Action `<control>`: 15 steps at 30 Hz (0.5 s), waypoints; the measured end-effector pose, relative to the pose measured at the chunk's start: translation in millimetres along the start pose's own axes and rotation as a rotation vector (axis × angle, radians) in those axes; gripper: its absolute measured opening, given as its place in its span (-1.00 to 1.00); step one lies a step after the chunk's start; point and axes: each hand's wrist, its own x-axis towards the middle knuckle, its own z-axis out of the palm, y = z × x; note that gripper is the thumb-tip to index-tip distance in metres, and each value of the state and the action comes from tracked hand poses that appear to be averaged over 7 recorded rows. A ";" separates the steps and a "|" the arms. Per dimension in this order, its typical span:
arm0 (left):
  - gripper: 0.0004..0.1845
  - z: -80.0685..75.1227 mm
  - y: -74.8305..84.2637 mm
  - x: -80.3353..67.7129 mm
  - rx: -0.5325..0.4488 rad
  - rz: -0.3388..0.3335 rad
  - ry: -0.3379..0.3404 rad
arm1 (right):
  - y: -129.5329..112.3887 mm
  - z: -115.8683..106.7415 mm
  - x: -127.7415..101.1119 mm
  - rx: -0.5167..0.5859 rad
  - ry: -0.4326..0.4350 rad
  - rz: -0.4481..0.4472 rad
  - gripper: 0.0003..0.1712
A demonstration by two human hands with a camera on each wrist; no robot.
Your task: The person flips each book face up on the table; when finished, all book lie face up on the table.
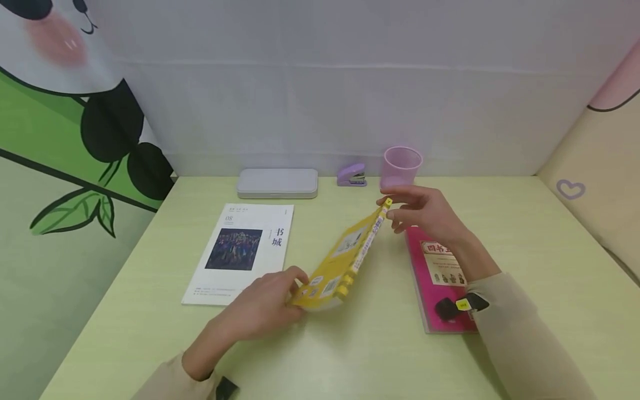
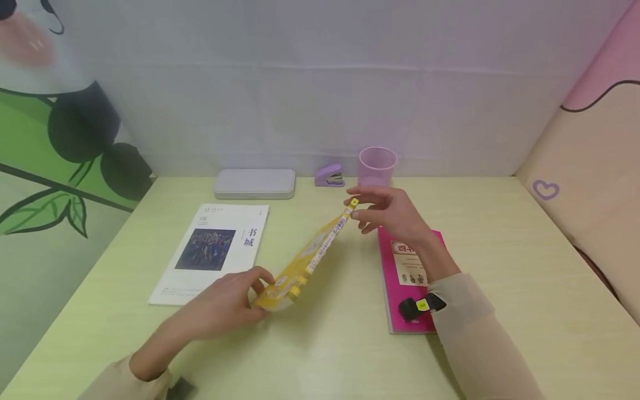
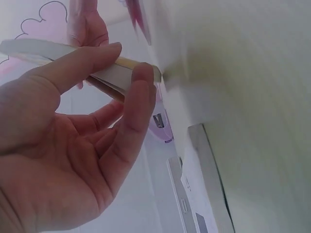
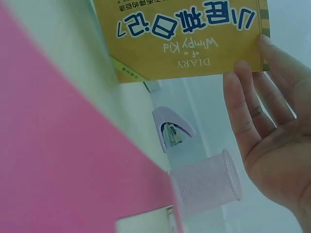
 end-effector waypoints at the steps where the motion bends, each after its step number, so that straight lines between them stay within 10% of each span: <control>1: -0.52 -2.0 -0.6 -0.5 -0.014 0.014 0.000 | -2.1 -0.1 0.9 0.013 0.010 -0.007 -0.53; 15: -0.72 -19.9 -3.7 -5.3 -0.351 0.073 -0.089 | -22.3 1.3 6.2 0.060 0.125 0.011 -0.71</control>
